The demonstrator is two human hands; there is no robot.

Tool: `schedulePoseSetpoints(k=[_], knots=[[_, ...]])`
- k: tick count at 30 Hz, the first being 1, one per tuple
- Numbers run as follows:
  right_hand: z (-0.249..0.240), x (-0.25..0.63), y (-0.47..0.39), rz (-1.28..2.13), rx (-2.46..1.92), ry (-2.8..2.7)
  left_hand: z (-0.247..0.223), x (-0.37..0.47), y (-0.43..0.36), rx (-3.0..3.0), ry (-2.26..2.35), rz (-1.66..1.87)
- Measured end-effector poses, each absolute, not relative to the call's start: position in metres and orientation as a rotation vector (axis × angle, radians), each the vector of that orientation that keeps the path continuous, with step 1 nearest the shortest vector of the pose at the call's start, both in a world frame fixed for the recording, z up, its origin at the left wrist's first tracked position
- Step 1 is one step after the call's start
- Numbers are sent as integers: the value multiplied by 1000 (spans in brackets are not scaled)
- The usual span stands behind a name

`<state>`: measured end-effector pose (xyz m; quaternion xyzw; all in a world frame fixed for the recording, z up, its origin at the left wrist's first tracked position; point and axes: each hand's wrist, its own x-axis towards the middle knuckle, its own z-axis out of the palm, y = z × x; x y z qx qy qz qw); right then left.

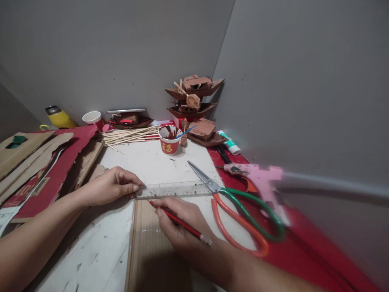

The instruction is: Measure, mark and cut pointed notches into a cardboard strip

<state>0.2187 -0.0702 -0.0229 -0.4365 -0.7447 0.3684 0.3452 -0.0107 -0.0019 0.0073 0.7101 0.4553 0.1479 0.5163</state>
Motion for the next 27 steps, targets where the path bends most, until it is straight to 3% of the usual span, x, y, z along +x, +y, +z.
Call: schedulePoseSetpoints(k=[27], knots=[[-23, 221, -69, 1048, -1210, -1953, 7, -10, -3, 1769, 1115, 351]])
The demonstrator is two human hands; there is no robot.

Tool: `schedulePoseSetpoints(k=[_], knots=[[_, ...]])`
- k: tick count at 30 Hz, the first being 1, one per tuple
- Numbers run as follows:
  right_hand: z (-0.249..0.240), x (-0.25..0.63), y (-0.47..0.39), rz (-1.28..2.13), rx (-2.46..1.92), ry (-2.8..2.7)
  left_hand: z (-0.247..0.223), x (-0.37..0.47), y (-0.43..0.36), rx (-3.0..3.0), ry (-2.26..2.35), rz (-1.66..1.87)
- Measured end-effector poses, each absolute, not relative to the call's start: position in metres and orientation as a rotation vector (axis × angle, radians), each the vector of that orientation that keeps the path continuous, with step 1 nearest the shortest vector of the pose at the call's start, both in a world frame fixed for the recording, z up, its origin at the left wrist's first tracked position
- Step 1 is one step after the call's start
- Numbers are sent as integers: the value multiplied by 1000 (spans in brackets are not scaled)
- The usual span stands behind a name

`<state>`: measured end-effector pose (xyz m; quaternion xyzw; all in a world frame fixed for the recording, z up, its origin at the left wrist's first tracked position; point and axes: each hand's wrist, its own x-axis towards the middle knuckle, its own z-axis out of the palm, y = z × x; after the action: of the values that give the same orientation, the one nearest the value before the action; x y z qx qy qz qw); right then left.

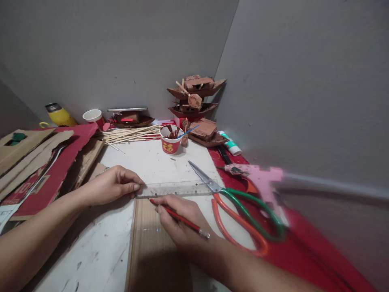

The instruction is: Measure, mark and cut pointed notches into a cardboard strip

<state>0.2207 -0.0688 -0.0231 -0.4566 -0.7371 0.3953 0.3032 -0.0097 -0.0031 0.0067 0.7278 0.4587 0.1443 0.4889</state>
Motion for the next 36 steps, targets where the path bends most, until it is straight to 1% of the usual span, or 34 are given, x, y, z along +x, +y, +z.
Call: schedulePoseSetpoints(k=[29, 32, 36], knots=[[-17, 217, -67, 1074, -1192, -1942, 6, -10, -3, 1711, 1122, 385], [-22, 219, -69, 1148, -1207, -1847, 7, -9, -3, 1677, 1106, 395], [-26, 229, -75, 1288, -1175, -1573, 8, -7, -5, 1616, 1080, 439]])
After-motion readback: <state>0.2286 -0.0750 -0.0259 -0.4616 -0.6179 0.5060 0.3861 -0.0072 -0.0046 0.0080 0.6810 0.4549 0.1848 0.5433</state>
